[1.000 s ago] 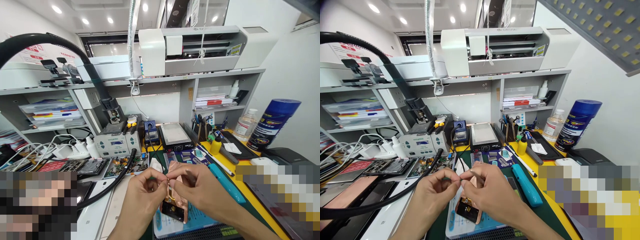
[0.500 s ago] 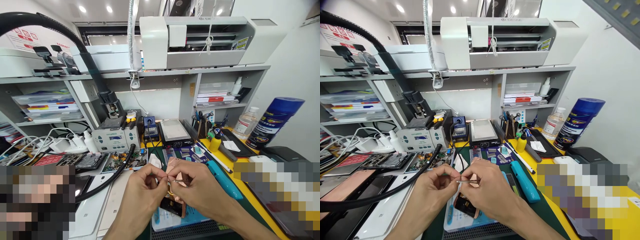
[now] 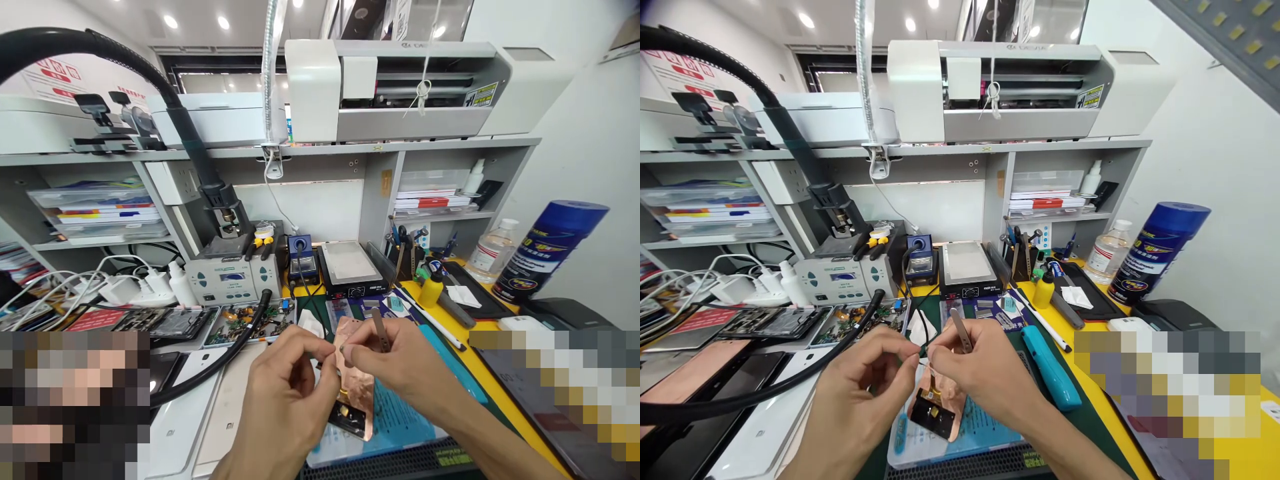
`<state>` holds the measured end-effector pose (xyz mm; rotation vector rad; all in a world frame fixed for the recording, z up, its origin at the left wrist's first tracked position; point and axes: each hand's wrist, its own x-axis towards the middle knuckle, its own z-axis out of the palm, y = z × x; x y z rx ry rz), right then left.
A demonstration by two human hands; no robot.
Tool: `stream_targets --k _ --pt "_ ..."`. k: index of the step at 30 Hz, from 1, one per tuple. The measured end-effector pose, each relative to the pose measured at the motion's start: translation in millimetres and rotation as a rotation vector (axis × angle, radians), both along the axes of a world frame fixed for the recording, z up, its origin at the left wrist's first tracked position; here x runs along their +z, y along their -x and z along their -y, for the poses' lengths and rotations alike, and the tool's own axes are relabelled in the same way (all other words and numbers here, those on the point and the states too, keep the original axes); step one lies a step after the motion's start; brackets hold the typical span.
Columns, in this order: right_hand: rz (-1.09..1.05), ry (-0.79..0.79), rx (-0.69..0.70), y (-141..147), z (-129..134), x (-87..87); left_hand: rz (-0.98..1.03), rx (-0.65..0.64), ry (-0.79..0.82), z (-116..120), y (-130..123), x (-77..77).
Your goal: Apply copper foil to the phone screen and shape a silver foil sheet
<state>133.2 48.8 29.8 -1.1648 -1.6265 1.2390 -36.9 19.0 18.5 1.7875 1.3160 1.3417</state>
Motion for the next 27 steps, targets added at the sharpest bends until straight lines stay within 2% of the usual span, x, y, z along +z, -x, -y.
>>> stream_targets --k 3,6,21,27 --pt "0.01 -0.001 -0.011 2 1 0.0 -0.071 0.032 -0.135 2 -4 -2.1" --pt "0.014 0.0 0.0 3 3 -0.9 -0.041 0.074 -0.182 3 -8 -5.6" --pt "-0.062 -0.01 0.016 9 8 -8.1 -0.217 0.105 -0.215 1 -6 -10.2" --pt "0.021 -0.142 -0.065 13 10 -12.6 -0.253 0.12 -0.231 0 -6 -11.1"
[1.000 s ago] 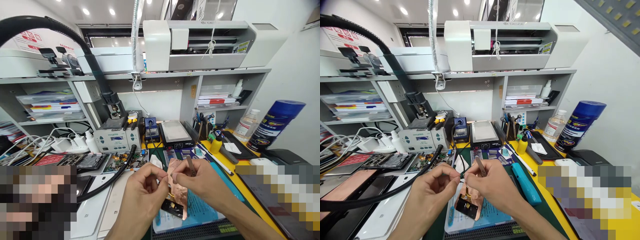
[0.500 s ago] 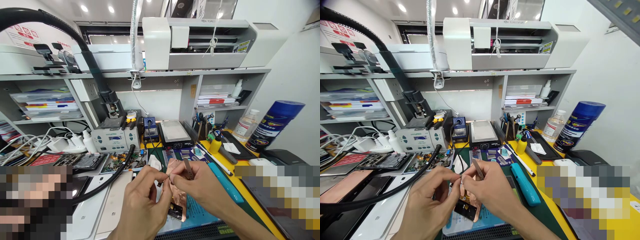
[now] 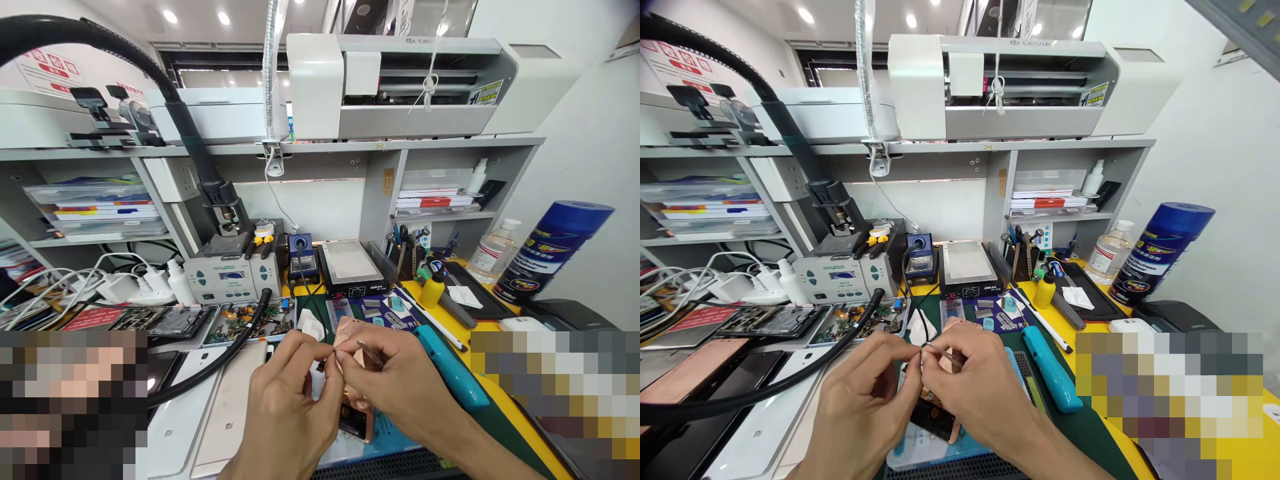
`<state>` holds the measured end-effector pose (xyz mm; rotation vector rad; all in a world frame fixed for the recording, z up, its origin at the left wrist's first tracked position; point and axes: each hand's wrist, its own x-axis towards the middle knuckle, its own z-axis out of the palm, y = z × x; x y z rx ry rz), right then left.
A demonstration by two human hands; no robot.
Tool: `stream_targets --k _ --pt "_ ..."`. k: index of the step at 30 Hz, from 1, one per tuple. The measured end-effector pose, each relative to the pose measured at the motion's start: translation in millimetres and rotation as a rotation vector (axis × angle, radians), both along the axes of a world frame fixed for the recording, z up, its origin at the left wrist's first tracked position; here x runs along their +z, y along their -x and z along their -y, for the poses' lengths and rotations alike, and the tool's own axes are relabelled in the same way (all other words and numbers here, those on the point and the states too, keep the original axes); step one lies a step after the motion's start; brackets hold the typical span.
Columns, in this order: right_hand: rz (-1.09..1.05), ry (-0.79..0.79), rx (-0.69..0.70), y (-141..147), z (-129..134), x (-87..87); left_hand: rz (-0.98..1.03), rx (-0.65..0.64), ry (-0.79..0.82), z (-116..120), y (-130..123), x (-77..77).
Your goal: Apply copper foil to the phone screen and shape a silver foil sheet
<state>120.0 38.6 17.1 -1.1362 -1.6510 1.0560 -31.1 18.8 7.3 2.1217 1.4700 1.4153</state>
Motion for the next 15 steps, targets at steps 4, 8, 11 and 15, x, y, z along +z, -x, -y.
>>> stream_targets --k 4,8,11,15 --pt "0.041 -0.039 0.0 0.5 -0.1 1.2 0.036 -0.018 0.019 -0.4 1.0 1.0" --pt "0.106 -0.143 0.017 -0.6 -1.7 3.3 0.116 -0.036 0.072 -0.8 -0.2 1.9" --pt "0.127 -0.17 0.024 -1.6 -2.4 2.4 0.203 -0.026 0.112 -1.2 -2.2 1.2" --pt "0.098 -0.132 0.024 -1.5 -2.0 0.6 0.258 -0.023 0.165 -1.3 -1.4 1.9"
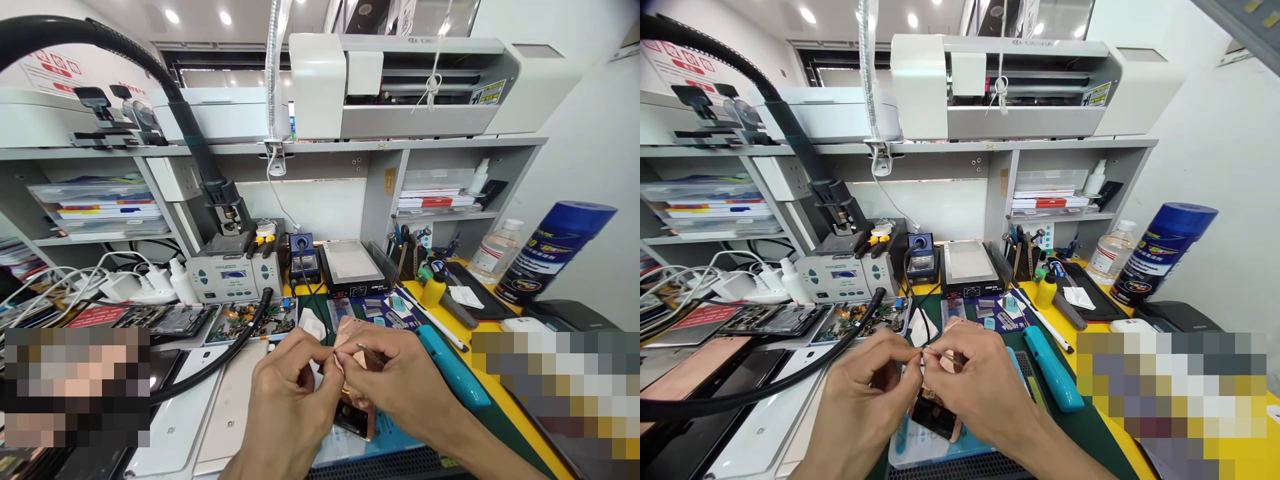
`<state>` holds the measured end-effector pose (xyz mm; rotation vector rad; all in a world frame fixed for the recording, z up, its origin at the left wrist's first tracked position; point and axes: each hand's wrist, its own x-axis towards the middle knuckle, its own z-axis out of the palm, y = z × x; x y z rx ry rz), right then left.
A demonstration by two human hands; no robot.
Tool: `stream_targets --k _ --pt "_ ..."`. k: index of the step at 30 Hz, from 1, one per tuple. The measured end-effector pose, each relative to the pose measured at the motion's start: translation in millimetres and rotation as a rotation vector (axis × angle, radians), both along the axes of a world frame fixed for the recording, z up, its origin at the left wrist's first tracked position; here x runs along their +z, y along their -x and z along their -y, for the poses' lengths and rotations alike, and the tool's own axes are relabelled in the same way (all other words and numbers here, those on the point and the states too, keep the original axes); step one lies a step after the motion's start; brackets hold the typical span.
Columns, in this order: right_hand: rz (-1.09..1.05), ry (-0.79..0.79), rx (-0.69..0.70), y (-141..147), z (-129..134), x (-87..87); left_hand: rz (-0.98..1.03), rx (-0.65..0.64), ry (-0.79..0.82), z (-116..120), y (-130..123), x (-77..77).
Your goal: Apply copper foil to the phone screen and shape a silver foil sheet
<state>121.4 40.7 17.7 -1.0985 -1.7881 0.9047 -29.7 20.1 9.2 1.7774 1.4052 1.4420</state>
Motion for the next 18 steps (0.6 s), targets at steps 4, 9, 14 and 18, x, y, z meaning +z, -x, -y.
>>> stream_targets --k 4,9,14,18 --pt "-0.034 0.052 0.009 -0.8 -0.8 2.2 0.005 -0.035 0.07 0.2 4.3 3.9" --pt "-0.064 0.182 0.053 -5.9 -3.2 7.4 0.027 -0.076 0.108 -1.0 6.9 6.2" --pt "-0.12 0.222 0.075 -8.9 -5.8 8.7 -0.032 -0.065 0.037 -0.6 8.6 5.0" --pt "-0.115 0.206 0.05 -8.0 -6.5 6.2 -0.116 -0.051 -0.135 0.2 9.5 0.8"
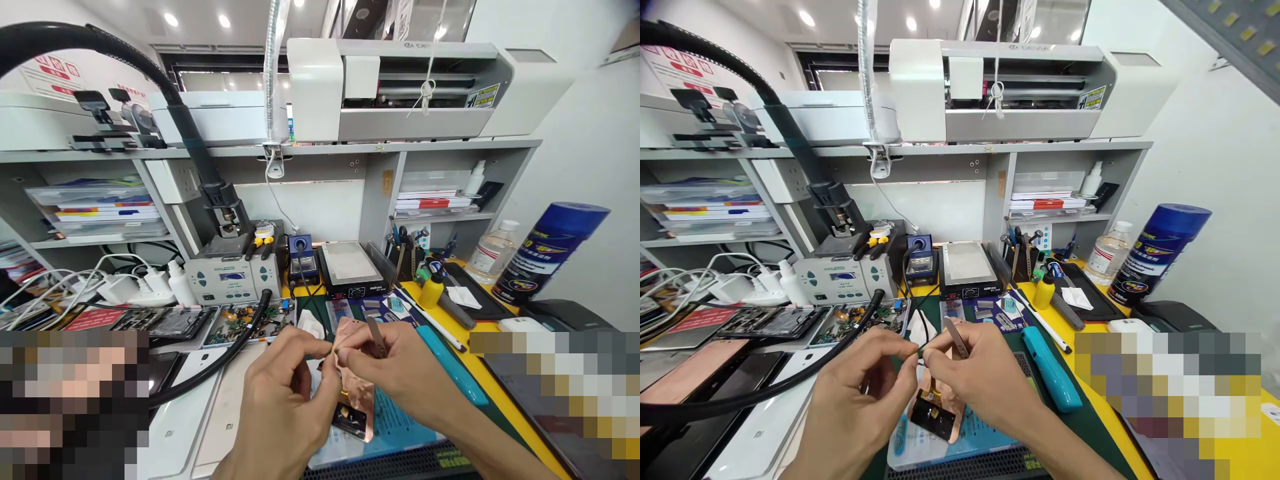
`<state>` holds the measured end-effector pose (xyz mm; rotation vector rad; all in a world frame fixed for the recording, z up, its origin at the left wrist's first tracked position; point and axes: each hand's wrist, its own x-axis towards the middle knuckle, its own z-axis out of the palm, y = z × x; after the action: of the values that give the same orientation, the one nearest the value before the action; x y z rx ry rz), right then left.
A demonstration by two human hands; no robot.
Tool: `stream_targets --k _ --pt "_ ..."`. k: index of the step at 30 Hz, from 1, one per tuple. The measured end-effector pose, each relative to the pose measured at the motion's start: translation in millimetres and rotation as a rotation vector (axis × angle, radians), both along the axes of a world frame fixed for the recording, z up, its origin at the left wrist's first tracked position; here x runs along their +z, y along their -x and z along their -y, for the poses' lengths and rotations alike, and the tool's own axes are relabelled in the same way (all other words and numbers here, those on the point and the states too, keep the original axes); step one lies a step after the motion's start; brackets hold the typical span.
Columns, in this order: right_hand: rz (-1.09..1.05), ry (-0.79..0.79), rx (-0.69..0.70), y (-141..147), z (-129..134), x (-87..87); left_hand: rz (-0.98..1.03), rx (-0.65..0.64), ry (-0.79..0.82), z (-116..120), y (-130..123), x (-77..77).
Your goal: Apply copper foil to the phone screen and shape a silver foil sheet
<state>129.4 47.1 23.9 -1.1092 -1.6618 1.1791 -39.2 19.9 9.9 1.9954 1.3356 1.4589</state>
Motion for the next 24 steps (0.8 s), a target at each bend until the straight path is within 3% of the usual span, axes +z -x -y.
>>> stream_targets --k 5,12,19,24 --pt "0.015 -0.055 -0.004 1.9 2.6 -1.0 -0.062 0.01 -0.116 -0.5 -1.1 -3.9" --pt "0.033 -0.065 -0.002 2.2 4.2 0.8 -0.012 -0.04 0.065 -1.9 1.2 3.3" --pt "0.066 -0.053 -0.012 1.1 5.8 -3.3 -0.055 -0.037 -0.012 -2.9 -0.7 -1.8" --pt "0.087 -0.085 -0.016 2.4 5.3 -2.8 -0.048 -0.027 0.055 -3.8 -2.7 -1.3"
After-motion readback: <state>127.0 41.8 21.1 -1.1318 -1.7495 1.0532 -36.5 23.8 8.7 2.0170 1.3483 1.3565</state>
